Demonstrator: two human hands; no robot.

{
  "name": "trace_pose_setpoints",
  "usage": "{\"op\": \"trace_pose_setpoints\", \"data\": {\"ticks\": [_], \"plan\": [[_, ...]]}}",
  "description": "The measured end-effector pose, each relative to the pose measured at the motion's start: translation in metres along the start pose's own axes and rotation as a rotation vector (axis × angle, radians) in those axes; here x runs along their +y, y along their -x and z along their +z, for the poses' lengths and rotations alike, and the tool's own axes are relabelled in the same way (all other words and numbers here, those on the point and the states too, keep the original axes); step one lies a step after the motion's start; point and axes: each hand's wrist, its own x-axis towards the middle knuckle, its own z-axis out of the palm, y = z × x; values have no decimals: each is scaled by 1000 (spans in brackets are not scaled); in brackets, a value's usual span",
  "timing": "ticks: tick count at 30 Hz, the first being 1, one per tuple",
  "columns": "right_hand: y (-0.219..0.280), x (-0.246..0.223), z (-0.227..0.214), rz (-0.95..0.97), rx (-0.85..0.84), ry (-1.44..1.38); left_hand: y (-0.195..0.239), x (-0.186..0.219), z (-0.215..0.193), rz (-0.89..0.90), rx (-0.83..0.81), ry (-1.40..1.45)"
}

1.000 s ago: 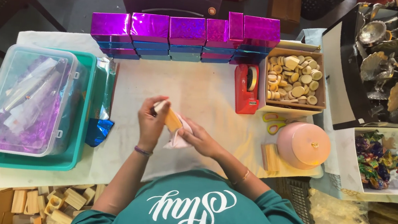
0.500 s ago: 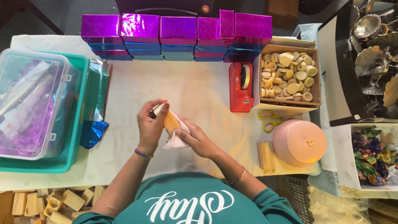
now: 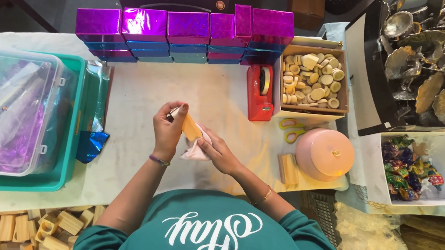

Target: The person picks up a small wooden block from a box and wipes it thoroughly with a white cloth. They rotate the block to clean all sides and edges before placing it on the table.

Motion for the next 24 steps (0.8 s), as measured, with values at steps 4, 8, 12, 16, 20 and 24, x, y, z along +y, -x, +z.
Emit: {"op": "trace_pose_setpoints", "data": {"ticks": [4,8,12,16,20,24], "plan": [[-6,-10,-7,-42,31,22,12,-9,12,10,-97,-8],[-8,-21,-12,27,13,-112,21,2,21,87,-160,-32],[8,-6,-8,22,15,-112,5,-9,13,33,-103,78],[15,-20,0,-44,170,86,12,-35,15,-101,5,210],[17,-50,0,-125,331,483,36,-6,27,-281,-65,481],[20,-30,-10,-201,381,421,35,-2,13,-395,-181,645]]}}
